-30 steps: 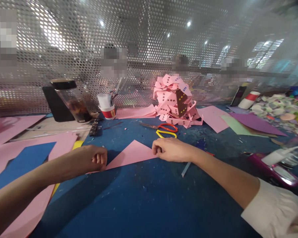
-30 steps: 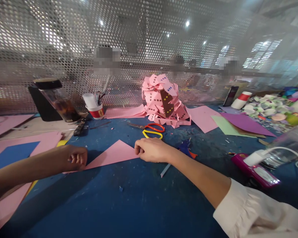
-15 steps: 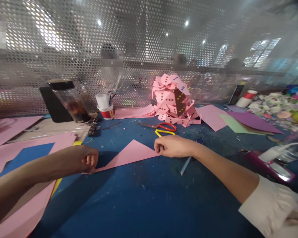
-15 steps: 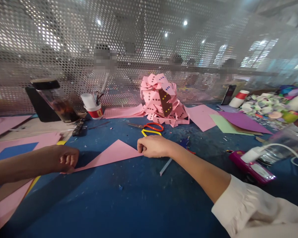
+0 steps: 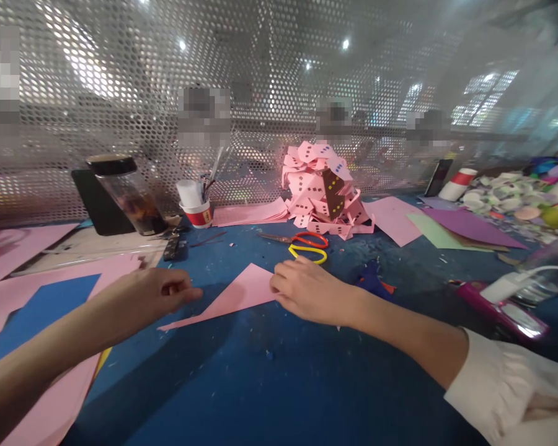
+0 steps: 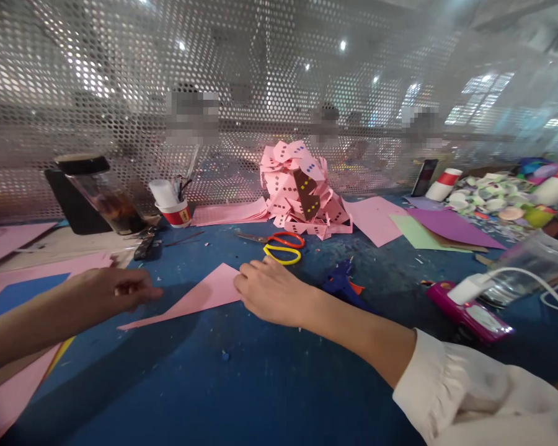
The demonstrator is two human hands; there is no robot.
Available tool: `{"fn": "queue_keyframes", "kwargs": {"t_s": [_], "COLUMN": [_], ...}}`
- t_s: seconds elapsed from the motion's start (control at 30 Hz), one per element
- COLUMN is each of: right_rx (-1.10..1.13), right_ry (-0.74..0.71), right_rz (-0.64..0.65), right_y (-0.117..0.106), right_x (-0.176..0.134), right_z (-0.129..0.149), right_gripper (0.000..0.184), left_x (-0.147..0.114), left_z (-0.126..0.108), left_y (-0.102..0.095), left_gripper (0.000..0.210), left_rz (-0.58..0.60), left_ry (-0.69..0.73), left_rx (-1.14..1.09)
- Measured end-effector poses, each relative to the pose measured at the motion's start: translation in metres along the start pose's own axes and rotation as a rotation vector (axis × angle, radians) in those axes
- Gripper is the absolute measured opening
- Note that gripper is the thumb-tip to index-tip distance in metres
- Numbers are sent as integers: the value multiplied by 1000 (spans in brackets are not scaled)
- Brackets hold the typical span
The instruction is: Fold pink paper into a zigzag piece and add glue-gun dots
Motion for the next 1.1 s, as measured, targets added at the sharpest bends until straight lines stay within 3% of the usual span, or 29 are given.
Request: {"fn": "queue_keyframes", "kwargs": {"t_s": [0.1,0.23,0.3,0.4,0.53,0.73,0.83,0.9,1.0,1.1], "right_rx": [-95,1,103,299,589,774,769,711,651,827], "right_ry": [-54,51,129,230,264,234,197,180,188,211], "right_rz": [3,-66,-130,-237,-324,-254,-284,-406,-607,-574], "right_y": [5,3,0,-7,-12,-9,-15,-26,-44,-45], "right_x": [1,2,3,3,3,1,1,0,-6,-5], "right_z": [7,-4,-13,-23,-15,14,17,13,5,2], "right_gripper": [21,16,13,11,5,7,10,8,21,31], "left_x": [-6,-21,-24,-24,-22,-31,-33,-32,-31,-33], "left_z": [-18,-37,-41,-43,-47,-53,-49,-45,-43,-50], "left_y": [22,58,66,69,60,61,61,58,54,57], "left_gripper": [28,20,23,32,41,30,27,25,23,20], "left_rz": [149,370,383,355,187,54,30,12,-9,88], "left_ry": [102,160,155,121,42,-68,-105,-103,-88,-44], "left_rx": [57,-237,-330,-457,-620,-761,-809,-879,-992,-1013]}}
Point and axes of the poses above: each hand's wrist, its own x-axis towards the middle knuckle, its own y-axis out of the palm, z = x × y, the point moved 7 cm from there along x, towards the middle knuckle, and after that the axes turned 12 degrees about x, right-handed, at the moved point
